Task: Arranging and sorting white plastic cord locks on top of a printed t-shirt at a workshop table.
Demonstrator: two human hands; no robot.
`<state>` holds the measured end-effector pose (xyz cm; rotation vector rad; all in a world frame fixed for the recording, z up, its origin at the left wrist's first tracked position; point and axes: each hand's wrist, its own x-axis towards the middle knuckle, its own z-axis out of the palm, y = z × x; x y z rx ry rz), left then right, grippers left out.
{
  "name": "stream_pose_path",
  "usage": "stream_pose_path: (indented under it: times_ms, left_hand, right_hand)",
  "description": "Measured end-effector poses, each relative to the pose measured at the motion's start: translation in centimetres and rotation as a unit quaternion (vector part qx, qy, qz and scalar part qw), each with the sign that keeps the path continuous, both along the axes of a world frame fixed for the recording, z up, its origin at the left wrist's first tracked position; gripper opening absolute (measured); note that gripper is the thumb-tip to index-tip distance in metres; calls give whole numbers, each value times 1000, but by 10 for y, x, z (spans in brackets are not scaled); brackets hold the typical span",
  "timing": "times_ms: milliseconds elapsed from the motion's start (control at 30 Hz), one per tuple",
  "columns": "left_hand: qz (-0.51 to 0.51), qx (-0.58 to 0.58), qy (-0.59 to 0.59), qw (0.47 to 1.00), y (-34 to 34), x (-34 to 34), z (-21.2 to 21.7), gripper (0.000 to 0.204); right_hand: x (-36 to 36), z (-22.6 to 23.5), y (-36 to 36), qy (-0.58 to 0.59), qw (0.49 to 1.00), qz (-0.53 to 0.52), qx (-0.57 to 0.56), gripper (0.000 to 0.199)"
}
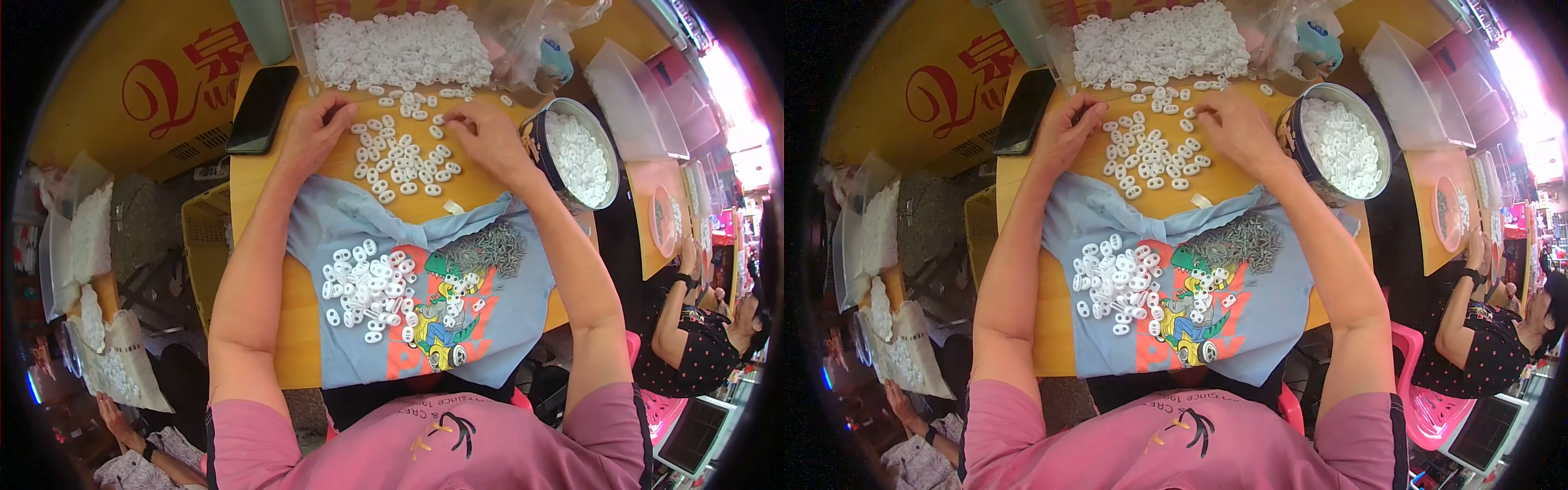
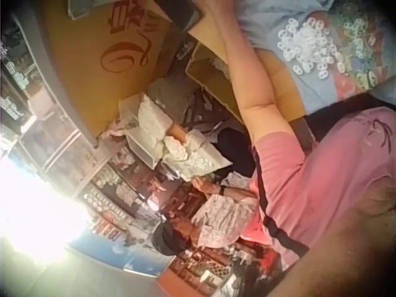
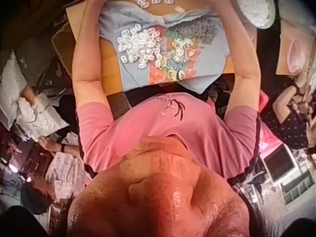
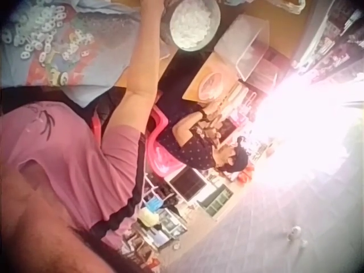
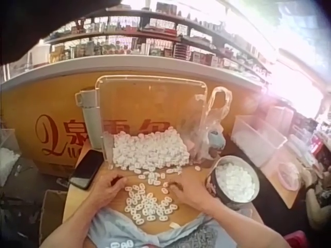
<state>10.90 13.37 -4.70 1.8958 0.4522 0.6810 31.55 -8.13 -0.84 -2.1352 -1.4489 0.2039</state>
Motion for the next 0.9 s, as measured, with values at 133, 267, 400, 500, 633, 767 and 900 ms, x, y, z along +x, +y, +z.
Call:
stream_pose_path:
  times_ms: [133,267,400,500,633,767,900]
  left_hand:
    - [-2,-3,-16,1000,-1,4,-1,20]
    - [-10,-4,4,1000,-2,7,3,19]
    - [-9,-7,-18,1000,0,0,0,18]
    - [-5,5,-16,1000,-2,0,3,18]
    - [-4,-8,-11,1000,-3,4,1,17]
    - [-3,-28,-25,999,-1,5,-6,17]
    - [-1,-14,-11,1000,0,0,-3,17]
  right_hand:
    - [29,-15,0,-117,983,-90,112,27]
    - [38,-24,6,-168,973,-151,57,28]
    - [5,-15,13,-162,976,-138,43,30]
    - [-3,-14,10,-177,982,-69,13,32]
    - [6,-16,13,-89,990,-82,75,35]
    - [7,-18,23,-165,979,-121,17,36]
    - [-10,-12,25,-125,990,-57,29,36]
